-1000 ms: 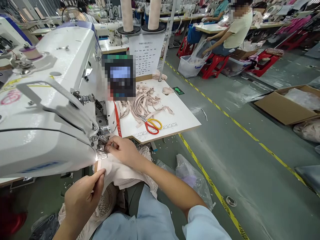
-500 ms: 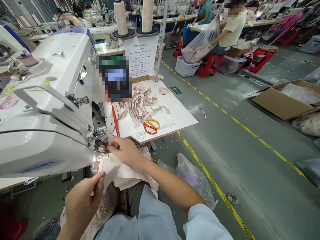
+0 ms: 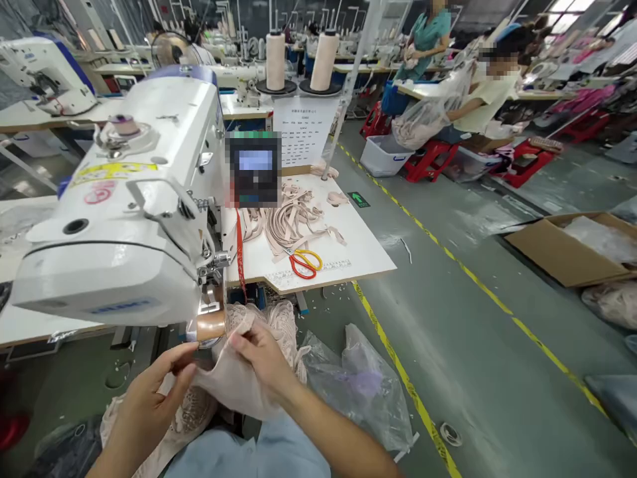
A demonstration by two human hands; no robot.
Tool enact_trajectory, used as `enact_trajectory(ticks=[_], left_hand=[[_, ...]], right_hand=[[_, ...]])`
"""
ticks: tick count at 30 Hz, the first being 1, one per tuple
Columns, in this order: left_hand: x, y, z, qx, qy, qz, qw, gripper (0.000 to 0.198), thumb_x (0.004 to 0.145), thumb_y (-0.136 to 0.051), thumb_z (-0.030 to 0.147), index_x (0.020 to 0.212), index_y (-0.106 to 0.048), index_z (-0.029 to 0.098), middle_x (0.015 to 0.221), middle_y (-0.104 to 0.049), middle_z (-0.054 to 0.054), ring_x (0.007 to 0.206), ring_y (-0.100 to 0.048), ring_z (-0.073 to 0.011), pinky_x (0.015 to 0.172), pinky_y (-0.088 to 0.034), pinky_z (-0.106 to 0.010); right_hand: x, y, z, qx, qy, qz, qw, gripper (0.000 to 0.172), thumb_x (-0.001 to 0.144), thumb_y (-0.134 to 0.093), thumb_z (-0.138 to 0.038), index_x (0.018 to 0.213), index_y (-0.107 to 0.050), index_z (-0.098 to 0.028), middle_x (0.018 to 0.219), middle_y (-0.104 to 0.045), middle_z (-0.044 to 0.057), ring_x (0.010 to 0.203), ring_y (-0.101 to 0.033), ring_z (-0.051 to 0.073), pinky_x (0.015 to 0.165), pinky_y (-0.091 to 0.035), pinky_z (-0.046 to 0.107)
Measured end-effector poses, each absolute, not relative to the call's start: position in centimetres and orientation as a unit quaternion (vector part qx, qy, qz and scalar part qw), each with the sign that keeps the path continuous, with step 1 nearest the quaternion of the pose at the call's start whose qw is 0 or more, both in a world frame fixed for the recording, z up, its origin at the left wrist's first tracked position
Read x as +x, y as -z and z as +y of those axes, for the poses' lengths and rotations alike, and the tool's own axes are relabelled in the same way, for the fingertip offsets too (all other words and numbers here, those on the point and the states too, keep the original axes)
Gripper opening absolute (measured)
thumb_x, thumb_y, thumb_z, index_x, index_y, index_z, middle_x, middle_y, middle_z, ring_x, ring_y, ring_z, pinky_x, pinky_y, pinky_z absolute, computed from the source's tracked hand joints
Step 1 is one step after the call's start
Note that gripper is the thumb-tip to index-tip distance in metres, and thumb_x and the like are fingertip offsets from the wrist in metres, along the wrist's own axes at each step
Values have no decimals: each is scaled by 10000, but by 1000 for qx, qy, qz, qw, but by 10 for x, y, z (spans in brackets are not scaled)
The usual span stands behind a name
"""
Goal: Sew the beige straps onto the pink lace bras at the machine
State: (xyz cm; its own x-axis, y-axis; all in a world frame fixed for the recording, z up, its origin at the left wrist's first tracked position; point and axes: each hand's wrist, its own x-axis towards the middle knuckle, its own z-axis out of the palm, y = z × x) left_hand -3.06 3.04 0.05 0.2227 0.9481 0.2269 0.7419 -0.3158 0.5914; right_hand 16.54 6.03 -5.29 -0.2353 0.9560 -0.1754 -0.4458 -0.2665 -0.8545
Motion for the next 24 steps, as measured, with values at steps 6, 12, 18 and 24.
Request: enact_trajectory(ticks=[6,12,18,24], left_hand=[[-4,14,11,854,-230,451,116,242,785,-601,167,1027,-602,179,841,-671,-47,769,-610,-213,691,-503,-351],[-8,19,12,868,-259,420,60,197,860,-472,87,745,-603,178,601,-548,-12,605,-463,-184,584,-369,-327],[-12,11,10,863,-273,422,42,231,868,-450,57,747,-611,170,591,-534,-10,603,-458,-174,595,-367,-314],[-11,9,-3,859,-250,433,106,166,931,-499,216,942,-664,194,702,-612,-10,652,-555,-170,593,-449,-302]], right_hand=[[180,47,7,-336,-409,-678,510,143,878,-648,-372,837,-737,-268,751,-661,21,700,-612,180,687,-510,332],[182,42,-2,-280,-310,-733,537,155,814,-737,-208,952,-687,-259,734,-691,-3,631,-651,163,606,-533,282],[182,37,-6,-279,-268,-759,524,125,818,-738,-218,925,-682,-250,724,-696,-6,623,-645,158,625,-528,281],[206,66,6,-292,-251,-816,433,190,860,-572,-221,1019,-673,-249,847,-700,52,765,-656,192,690,-513,325]])
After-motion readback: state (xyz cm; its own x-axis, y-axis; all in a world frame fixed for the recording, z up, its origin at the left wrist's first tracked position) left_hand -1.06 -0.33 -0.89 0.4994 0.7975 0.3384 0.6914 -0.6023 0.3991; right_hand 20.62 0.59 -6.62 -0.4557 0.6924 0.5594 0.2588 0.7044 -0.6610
